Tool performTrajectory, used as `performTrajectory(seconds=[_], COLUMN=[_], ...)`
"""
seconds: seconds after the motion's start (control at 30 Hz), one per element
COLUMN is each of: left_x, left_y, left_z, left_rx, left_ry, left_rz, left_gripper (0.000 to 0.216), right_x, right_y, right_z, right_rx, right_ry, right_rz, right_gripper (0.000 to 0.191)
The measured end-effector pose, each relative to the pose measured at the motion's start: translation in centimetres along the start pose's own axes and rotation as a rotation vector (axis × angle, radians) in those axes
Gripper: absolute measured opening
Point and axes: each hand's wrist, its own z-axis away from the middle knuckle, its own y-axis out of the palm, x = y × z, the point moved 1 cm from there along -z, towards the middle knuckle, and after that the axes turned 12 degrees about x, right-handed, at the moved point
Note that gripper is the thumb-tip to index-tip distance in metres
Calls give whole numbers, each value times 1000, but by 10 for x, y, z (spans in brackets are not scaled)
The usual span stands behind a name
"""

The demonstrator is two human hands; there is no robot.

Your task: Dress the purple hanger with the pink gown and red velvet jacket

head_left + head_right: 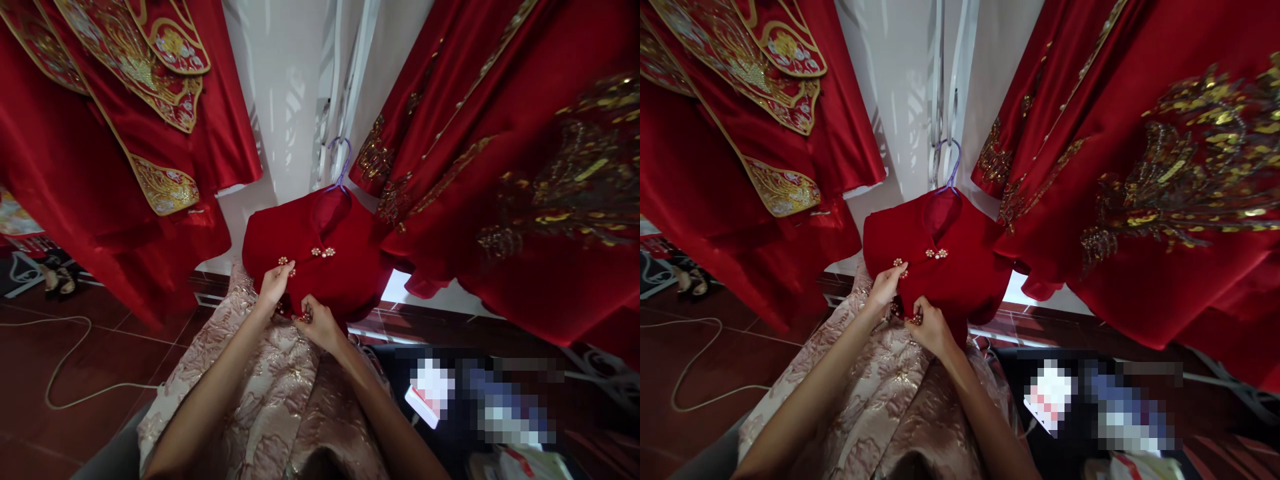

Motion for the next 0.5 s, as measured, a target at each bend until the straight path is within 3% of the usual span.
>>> performTrajectory(seconds=[0.17,0.27,0.4,0.5], left_x=[-31,-46,-52,-51], left_y=[12,16,15,14], left_z=[-6,-10,-16,-17], left_rx=[109,128,115,79], left_ry=[391,579,653,660], left_rz=[-443,-749,-1109,-1243], left_gripper=[15,19,28,41], right_x=[0,1,2,2], right_y=[0,-1,-3,-3], right_z=[0,0,1,1], right_rx=[3,5,15,18], right_ry=[-5,-17,-14,-9], right_rz=[8,5,-5,-13], right_gripper=[15,15,17,19])
